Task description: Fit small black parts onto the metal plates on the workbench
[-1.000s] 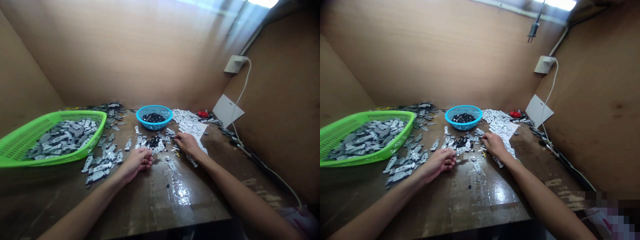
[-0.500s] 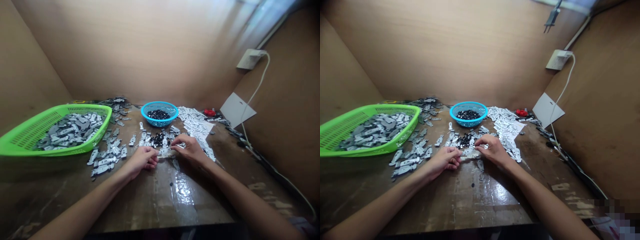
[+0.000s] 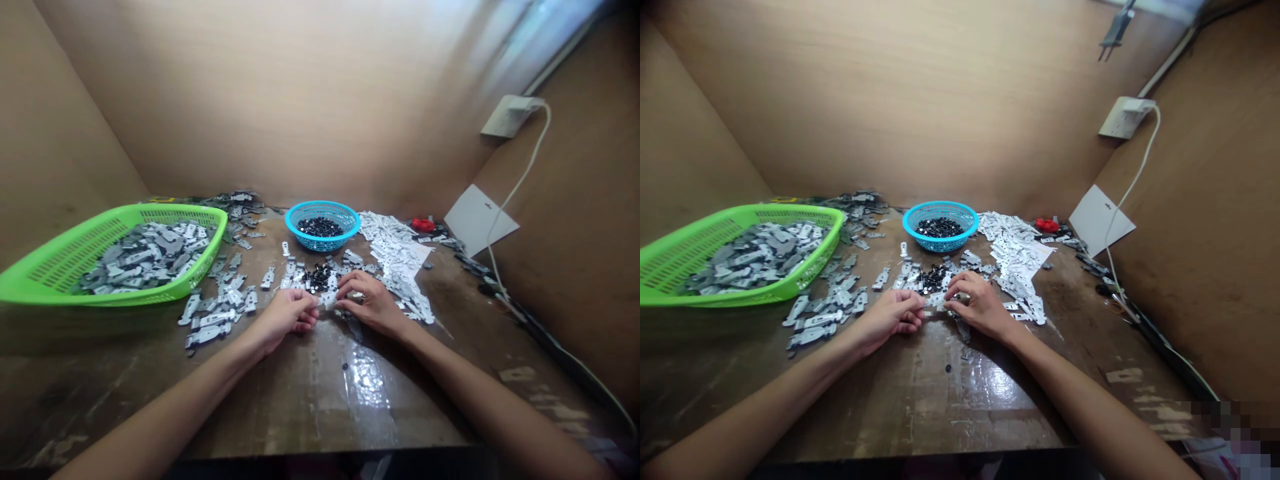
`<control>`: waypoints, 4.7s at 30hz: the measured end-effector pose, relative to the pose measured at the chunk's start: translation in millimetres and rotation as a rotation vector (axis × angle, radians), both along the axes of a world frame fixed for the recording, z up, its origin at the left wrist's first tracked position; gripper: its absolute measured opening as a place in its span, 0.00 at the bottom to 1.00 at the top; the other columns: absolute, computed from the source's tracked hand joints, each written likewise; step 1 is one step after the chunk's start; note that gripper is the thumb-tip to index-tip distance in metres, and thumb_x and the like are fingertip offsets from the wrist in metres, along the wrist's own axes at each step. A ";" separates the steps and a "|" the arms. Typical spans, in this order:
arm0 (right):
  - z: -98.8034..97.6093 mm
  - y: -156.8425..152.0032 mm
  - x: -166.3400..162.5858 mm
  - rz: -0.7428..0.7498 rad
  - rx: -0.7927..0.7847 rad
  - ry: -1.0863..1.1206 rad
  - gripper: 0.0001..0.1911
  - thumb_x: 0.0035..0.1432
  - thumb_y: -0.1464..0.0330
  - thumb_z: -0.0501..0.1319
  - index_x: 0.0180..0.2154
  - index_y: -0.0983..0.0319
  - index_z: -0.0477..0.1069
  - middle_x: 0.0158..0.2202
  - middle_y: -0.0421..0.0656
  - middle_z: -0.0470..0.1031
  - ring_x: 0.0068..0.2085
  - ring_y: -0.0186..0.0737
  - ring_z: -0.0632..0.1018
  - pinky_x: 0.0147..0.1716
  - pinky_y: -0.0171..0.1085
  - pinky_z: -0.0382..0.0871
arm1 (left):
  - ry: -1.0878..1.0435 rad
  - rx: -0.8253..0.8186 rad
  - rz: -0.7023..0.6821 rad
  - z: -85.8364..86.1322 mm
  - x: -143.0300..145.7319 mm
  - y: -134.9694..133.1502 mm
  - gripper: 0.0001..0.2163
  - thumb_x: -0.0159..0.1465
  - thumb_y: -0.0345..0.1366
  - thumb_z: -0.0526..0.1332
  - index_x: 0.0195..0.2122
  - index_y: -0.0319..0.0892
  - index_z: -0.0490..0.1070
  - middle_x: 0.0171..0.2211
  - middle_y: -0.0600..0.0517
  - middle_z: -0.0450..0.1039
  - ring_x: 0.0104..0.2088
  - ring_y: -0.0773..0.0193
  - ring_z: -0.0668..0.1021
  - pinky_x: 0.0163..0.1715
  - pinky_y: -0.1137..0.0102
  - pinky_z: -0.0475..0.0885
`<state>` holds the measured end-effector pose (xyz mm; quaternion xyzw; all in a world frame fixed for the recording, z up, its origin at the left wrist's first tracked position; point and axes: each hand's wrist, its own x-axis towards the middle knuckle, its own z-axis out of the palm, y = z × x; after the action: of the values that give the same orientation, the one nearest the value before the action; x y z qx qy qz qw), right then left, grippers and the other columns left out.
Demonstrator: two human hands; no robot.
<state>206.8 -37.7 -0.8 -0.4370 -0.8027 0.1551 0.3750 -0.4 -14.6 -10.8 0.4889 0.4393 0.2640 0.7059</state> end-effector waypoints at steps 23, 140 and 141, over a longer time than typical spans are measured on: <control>-18.6 27.3 17.5 -0.219 0.004 -0.232 0.05 0.52 0.71 0.58 0.32 0.61 0.73 0.32 0.42 0.73 0.37 0.38 0.72 0.38 0.37 0.64 | 0.054 0.007 0.045 3.4 -4.4 4.6 0.13 0.51 0.42 0.62 0.28 0.36 0.67 0.26 0.49 0.71 0.22 0.71 0.72 0.22 0.76 0.68; 13.5 15.1 24.5 -0.257 0.098 -0.049 0.09 0.57 0.68 0.55 0.38 0.60 0.72 0.40 0.45 0.70 0.44 0.39 0.70 0.46 0.40 0.62 | 0.084 -0.025 -0.052 1.0 -3.1 0.8 0.12 0.51 0.42 0.62 0.26 0.37 0.66 0.25 0.49 0.72 0.21 0.72 0.71 0.21 0.77 0.67; 11.5 22.1 37.0 -0.336 0.098 -0.084 0.09 0.57 0.68 0.55 0.38 0.60 0.72 0.39 0.45 0.71 0.42 0.40 0.71 0.44 0.39 0.62 | 0.090 -0.022 -0.060 1.9 -3.0 0.3 0.12 0.51 0.42 0.61 0.26 0.37 0.66 0.25 0.49 0.72 0.21 0.72 0.71 0.20 0.77 0.67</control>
<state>243.8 -15.7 10.8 -0.5521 -0.7400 0.0329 0.3827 -3.4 -14.3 -8.9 0.5053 0.4589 0.2157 0.6983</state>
